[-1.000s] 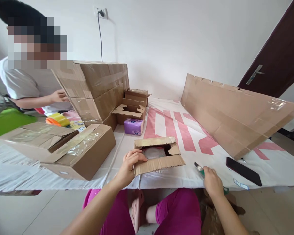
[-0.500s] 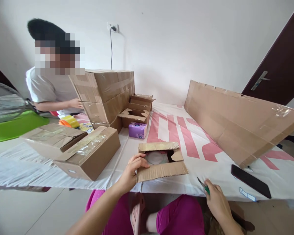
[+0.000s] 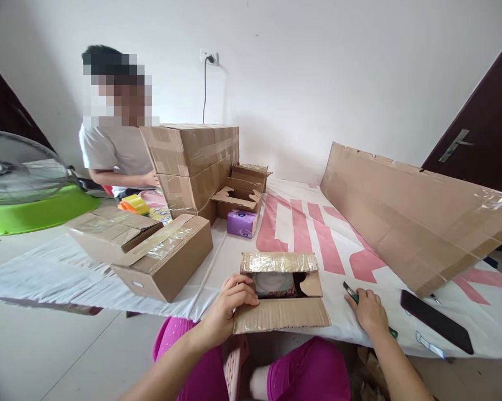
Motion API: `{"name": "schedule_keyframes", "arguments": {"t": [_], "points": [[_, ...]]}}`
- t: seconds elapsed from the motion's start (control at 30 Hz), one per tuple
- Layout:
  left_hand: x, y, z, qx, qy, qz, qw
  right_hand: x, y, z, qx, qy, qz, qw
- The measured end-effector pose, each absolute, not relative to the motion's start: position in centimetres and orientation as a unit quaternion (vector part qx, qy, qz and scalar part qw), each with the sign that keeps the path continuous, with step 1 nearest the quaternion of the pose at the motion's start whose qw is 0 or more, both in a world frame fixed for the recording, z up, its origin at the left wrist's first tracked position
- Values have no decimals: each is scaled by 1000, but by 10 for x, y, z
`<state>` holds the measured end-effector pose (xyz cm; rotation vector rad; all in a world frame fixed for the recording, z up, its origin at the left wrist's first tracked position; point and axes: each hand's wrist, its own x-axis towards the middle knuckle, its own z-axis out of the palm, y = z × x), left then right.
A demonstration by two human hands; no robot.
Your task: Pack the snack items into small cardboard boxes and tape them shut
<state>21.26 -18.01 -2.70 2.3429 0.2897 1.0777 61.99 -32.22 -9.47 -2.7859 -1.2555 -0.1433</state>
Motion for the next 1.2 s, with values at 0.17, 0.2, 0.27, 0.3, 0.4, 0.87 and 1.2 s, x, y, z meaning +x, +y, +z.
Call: {"name": "schedule_keyframes", "arguments": {"t": [0.17,0.2,0.27,0.3,0.4,0.87,1.2], "points": [[214,-179,-32,864,110,408,275,600,-310,-78,-869,-455,-106,162],[214,-179,-32,864,112,406,277,589,-309,-67,-836,-479,-127,235],[214,-179,-30,864,118,400,282,561,-306,-38,-749,-523,-152,378],[214,-179,-29,864,120,397,284,543,-305,-21,-710,-548,-150,416],[213,-179,-26,865,128,391,287,490,-299,22,-618,-675,-71,396],[216,-183,-30,879,154,397,217,436,-236,48,-718,-687,-105,40],[220,-203,-43,883,212,418,-4,441,-169,31,-618,-769,139,-87]]}}
